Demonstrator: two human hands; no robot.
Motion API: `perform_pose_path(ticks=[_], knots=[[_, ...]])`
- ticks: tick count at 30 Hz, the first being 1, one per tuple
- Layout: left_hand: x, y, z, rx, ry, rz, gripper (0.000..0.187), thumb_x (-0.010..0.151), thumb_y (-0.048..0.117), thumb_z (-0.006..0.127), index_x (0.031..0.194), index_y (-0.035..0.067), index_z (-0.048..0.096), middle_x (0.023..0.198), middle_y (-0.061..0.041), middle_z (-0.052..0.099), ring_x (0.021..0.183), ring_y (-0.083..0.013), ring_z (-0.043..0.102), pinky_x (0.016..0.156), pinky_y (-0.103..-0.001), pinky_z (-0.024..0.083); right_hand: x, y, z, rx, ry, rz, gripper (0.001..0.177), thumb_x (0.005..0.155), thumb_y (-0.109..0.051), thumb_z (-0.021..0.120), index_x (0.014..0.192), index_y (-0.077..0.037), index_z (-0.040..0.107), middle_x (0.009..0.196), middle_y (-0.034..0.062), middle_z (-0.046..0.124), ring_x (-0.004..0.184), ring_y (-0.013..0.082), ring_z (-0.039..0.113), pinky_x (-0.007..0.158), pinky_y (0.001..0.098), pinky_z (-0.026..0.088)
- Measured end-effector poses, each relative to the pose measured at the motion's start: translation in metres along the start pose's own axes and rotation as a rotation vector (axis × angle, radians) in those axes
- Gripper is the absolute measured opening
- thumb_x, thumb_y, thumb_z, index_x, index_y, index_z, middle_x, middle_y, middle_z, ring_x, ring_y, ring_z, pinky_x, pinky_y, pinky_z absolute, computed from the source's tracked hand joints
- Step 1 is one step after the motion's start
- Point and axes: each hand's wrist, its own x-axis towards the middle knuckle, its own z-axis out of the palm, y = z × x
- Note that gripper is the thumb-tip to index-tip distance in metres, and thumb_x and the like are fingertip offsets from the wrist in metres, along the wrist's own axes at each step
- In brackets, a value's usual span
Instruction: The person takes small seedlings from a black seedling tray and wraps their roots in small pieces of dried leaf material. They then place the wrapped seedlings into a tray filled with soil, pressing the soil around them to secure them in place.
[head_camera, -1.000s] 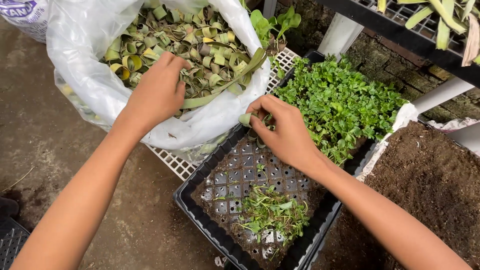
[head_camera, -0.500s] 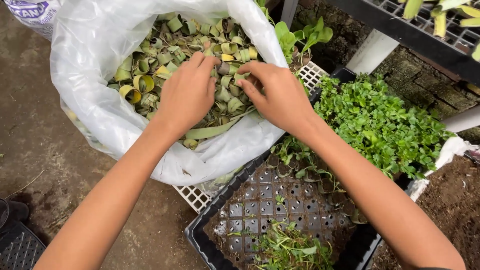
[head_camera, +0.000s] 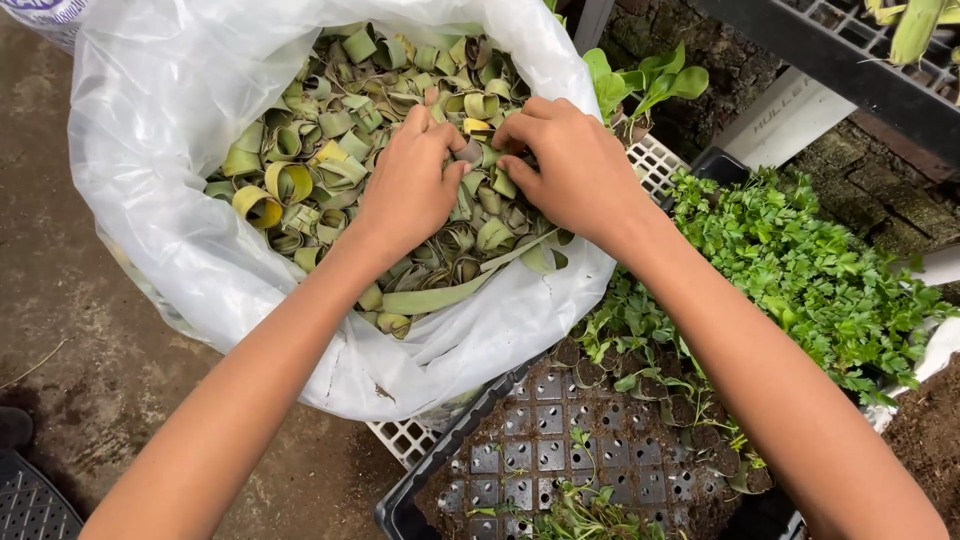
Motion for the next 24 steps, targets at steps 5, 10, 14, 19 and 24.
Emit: perform_pose_path(ticks=[5, 10, 14, 19, 24], knots=[[-0.003, -0.005, -0.006, -0.074, 0.057, -0.004, 0.005, 0.096, 0.007, 0.07, 0.091, 0.008, 0.068, 0.099, -0.007, 0.053, 0.091, -0.0253, 0.061, 0.076, -0.043, 0.05, 0.001, 0.006, 0.011, -0.072, 0.076, -0.081, 0.013, 0.096, -0.013, 0.073, 0.108, -0.008, 0.071, 0.097, 0.0089, 0.062, 0.088, 0.0349, 0.059, 0.062, 0.0492, 0.05], [-0.012, 0.004, -0.028, -0.232, 0.054, -0.072, 0.006, 0.098, 0.017, 0.069, 0.093, 0.016, 0.07, 0.096, -0.001, 0.055, 0.059, -0.0131, 0.048, 0.081, -0.032, 0.046, -0.002, -0.004, 0.005, 0.048, 0.09, -0.018, 0.013, 0.098, -0.013, 0.071, 0.109, -0.008, 0.069, 0.1, 0.0087, 0.061, 0.095, 0.0328, 0.058, 0.067, 0.0466, 0.047], [-0.015, 0.006, -0.037, -0.469, -0.009, -0.194, 0.015, 0.101, 0.018, 0.061, 0.094, 0.014, 0.073, 0.078, 0.005, 0.066, 0.061, -0.0053, 0.045, 0.058, -0.023, 0.039, -0.009, -0.008, 0.0, 0.189, 0.115, -0.037, 0.009, 0.101, -0.011, 0.068, 0.108, -0.009, 0.072, 0.103, 0.008, 0.065, 0.096, 0.0276, 0.057, 0.079, 0.0413, 0.045], [-0.02, 0.012, -0.048, -0.593, -0.096, -0.296, 0.015, 0.103, 0.016, 0.054, 0.095, 0.016, 0.066, 0.08, 0.002, 0.063, 0.079, -0.0059, 0.062, 0.068, -0.023, 0.052, -0.013, -0.007, -0.006, 0.19, 0.137, -0.064, 0.011, 0.102, -0.01, 0.068, 0.112, -0.006, 0.068, 0.105, 0.0094, 0.063, 0.094, 0.028, 0.056, 0.081, 0.0404, 0.044], [-0.023, 0.016, -0.047, -0.417, -0.043, -0.345, 0.017, 0.105, 0.022, 0.057, 0.089, 0.017, 0.059, 0.068, 0.005, 0.058, 0.045, -0.0047, 0.03, 0.05, -0.024, 0.029, 0.01, 0.007, 0.01, -0.076, 0.248, -0.041, 0.016, 0.098, -0.009, 0.07, 0.113, -0.01, 0.068, 0.101, 0.0063, 0.061, 0.092, 0.0319, 0.055, 0.077, 0.0467, 0.039]])
